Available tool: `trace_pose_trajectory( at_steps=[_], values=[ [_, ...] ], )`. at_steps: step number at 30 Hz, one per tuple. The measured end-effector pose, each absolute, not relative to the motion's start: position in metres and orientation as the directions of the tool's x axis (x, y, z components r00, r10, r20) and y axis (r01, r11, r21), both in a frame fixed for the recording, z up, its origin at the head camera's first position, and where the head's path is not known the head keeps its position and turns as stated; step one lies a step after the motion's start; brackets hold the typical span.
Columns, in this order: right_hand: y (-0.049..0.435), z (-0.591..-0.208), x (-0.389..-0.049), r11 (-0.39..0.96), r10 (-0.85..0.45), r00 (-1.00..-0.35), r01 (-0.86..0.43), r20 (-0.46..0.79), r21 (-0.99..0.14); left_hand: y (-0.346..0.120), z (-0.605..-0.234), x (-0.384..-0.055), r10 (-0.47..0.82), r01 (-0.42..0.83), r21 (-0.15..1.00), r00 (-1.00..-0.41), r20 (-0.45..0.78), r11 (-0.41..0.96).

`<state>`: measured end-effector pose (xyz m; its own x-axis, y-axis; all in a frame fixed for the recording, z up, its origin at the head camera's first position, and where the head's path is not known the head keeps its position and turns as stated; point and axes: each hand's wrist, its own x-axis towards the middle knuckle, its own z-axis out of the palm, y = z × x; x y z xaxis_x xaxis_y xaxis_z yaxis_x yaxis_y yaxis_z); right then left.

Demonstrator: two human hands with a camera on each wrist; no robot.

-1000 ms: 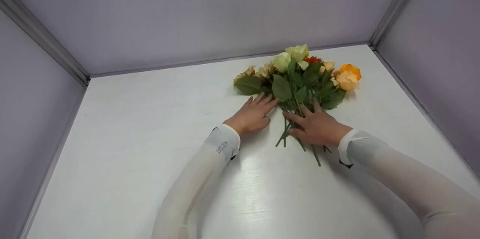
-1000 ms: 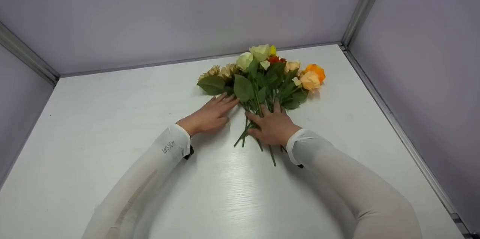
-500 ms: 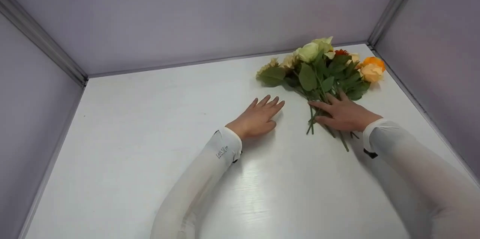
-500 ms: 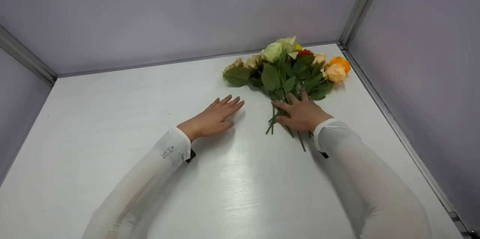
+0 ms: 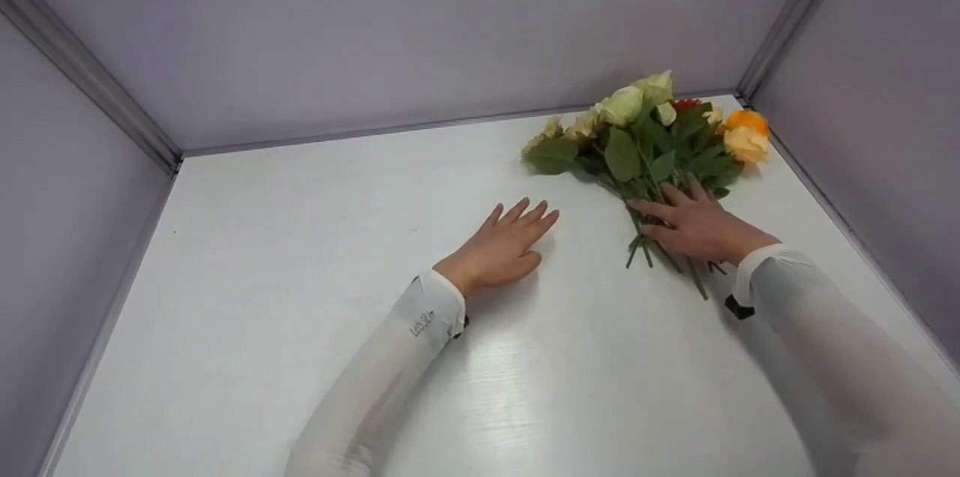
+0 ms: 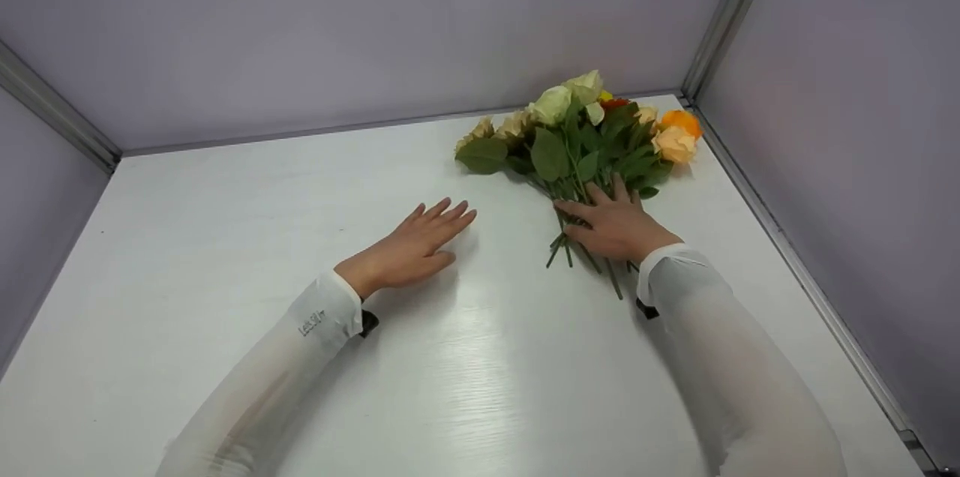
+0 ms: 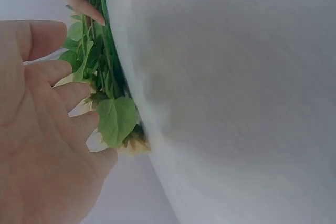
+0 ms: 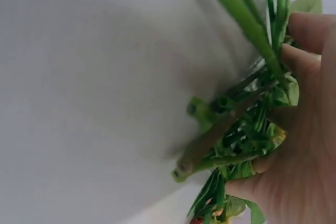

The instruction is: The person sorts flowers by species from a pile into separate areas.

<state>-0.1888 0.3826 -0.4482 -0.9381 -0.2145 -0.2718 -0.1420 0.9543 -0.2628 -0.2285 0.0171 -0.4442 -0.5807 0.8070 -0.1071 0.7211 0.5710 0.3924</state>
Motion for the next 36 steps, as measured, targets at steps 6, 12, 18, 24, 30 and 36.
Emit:
trace_pose_trajectory(
  at_steps=[6,12,18,24,30,36],
  values=[
    [0.379,-0.43,-0.176,0.919,-0.192,-0.97,-0.124,-0.149,-0.374,-0.037,-0.441,-0.227,0.724,0.654,0.384,-0.687,-0.058,0.651],
    [0.373,-0.403,-0.179,0.888,-0.049,-0.998,-0.03,-0.03,-0.459,-0.093,-0.434,-0.228,0.574,0.543,0.309,-0.819,-0.013,0.781],
    [0.37,-0.397,-0.185,0.859,0.06,-0.992,0.108,-0.111,-0.5,-0.138,-0.427,-0.23,0.46,0.444,0.259,-0.888,-0.002,0.858],
    [0.368,-0.403,-0.187,0.861,0.122,-0.986,0.164,-0.117,-0.481,-0.173,-0.42,-0.227,0.38,0.355,0.342,-0.925,-0.007,0.87],
    [0.367,-0.407,-0.186,0.86,0.142,-0.98,0.191,-0.138,-0.473,-0.185,-0.421,-0.224,0.366,0.315,0.393,-0.929,-0.059,0.864],
    [0.368,-0.413,-0.188,0.853,0.133,-0.97,0.216,-0.203,-0.476,-0.184,-0.424,-0.225,0.368,0.303,0.369,-0.922,-0.119,0.879]
  ],
)
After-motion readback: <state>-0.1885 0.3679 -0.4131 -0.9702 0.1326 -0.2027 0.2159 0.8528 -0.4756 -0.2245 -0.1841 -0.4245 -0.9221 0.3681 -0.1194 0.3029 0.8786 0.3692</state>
